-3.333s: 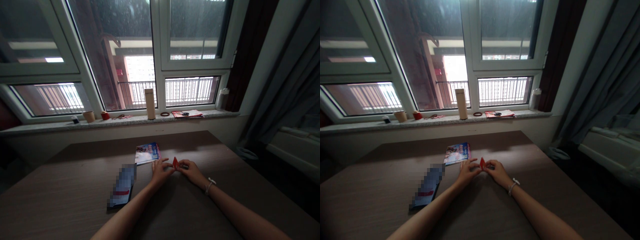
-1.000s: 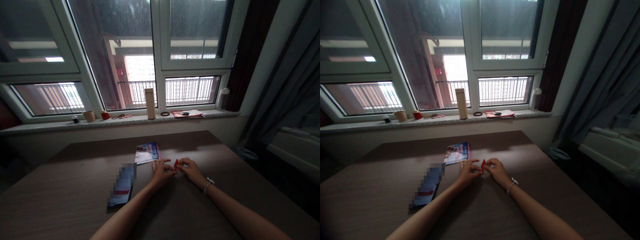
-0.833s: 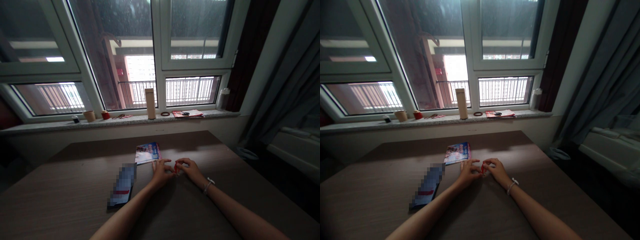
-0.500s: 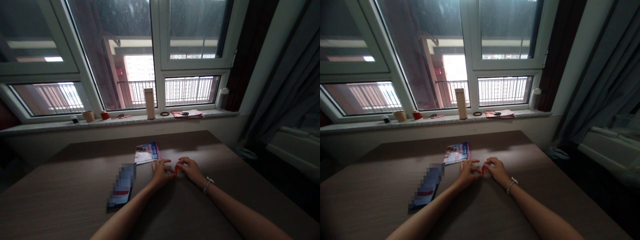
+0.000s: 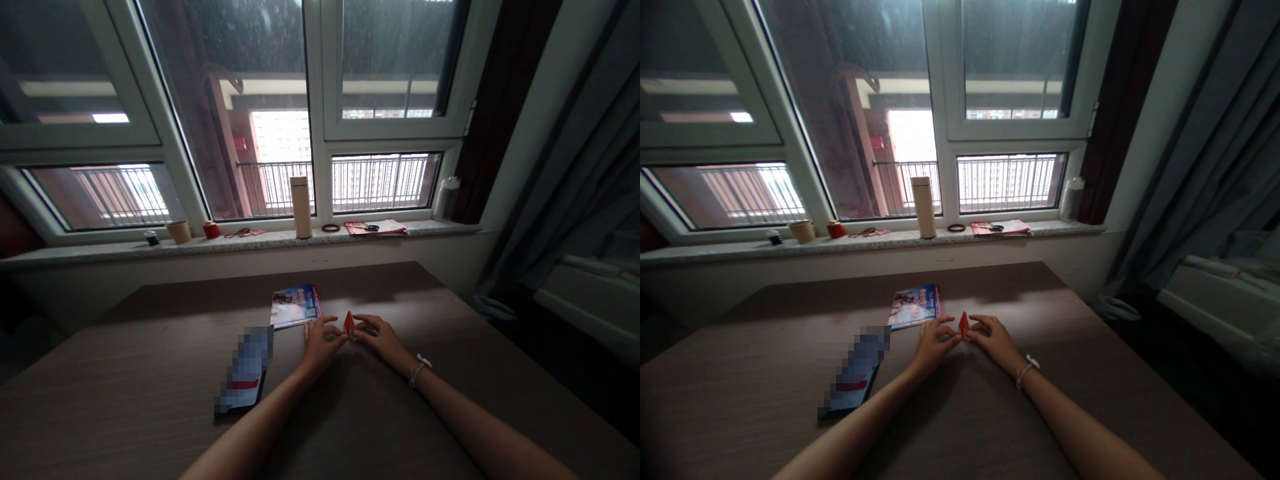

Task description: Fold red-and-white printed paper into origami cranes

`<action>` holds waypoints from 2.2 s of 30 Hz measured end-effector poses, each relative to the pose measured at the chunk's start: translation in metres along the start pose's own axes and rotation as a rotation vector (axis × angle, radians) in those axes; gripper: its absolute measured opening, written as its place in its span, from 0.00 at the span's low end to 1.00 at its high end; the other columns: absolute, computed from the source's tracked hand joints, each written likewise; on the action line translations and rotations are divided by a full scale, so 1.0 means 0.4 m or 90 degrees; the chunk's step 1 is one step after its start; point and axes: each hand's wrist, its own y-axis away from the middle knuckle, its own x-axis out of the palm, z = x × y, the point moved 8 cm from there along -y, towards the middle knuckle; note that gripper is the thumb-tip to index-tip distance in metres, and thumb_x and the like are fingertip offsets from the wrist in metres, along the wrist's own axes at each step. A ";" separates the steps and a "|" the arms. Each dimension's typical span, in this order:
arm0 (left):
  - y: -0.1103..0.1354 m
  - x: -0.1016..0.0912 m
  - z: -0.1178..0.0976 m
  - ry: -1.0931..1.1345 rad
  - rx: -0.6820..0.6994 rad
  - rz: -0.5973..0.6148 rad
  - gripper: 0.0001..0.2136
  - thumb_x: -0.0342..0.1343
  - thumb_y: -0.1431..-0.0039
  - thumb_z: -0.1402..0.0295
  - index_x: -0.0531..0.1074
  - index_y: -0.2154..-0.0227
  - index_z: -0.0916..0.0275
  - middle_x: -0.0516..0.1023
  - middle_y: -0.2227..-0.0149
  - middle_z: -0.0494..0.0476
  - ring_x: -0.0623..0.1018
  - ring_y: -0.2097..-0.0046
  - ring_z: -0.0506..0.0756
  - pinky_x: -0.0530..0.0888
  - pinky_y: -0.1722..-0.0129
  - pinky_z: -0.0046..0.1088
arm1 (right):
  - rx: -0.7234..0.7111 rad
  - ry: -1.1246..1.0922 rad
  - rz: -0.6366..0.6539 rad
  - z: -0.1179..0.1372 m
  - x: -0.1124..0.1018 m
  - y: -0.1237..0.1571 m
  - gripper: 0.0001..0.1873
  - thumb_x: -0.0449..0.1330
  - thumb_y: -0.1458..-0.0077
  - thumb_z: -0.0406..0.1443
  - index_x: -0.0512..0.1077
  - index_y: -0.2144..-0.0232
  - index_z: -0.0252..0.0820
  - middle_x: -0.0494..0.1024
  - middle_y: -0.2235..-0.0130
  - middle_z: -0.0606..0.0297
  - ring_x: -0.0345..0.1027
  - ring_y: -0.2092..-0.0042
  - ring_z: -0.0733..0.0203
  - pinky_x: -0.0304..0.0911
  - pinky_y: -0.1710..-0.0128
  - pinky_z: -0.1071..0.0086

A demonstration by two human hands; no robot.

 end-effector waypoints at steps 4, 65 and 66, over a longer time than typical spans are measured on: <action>0.003 0.002 -0.003 -0.009 -0.004 0.001 0.07 0.61 0.47 0.59 0.79 0.74 0.55 0.74 0.49 0.53 0.67 0.45 0.61 0.56 0.39 0.45 | -0.025 0.051 0.015 0.012 0.004 0.000 0.23 0.63 0.51 0.43 0.72 0.54 0.40 0.79 0.64 0.62 0.74 0.60 0.58 0.66 0.51 0.59; 0.004 0.013 0.000 -0.059 0.046 -0.017 0.07 0.65 0.51 0.65 0.80 0.67 0.51 0.71 0.49 0.54 0.66 0.45 0.61 0.58 0.42 0.44 | -0.084 0.303 0.008 0.026 0.016 0.008 0.14 0.63 0.50 0.38 0.75 0.59 0.45 0.75 0.58 0.62 0.62 0.51 0.54 0.56 0.48 0.63; 0.004 0.012 -0.001 -0.060 0.048 -0.018 0.06 0.65 0.51 0.66 0.80 0.67 0.51 0.71 0.50 0.54 0.66 0.45 0.61 0.59 0.42 0.44 | -0.082 0.309 0.010 0.025 0.016 0.007 0.14 0.63 0.50 0.38 0.75 0.59 0.44 0.75 0.58 0.61 0.62 0.51 0.54 0.56 0.48 0.62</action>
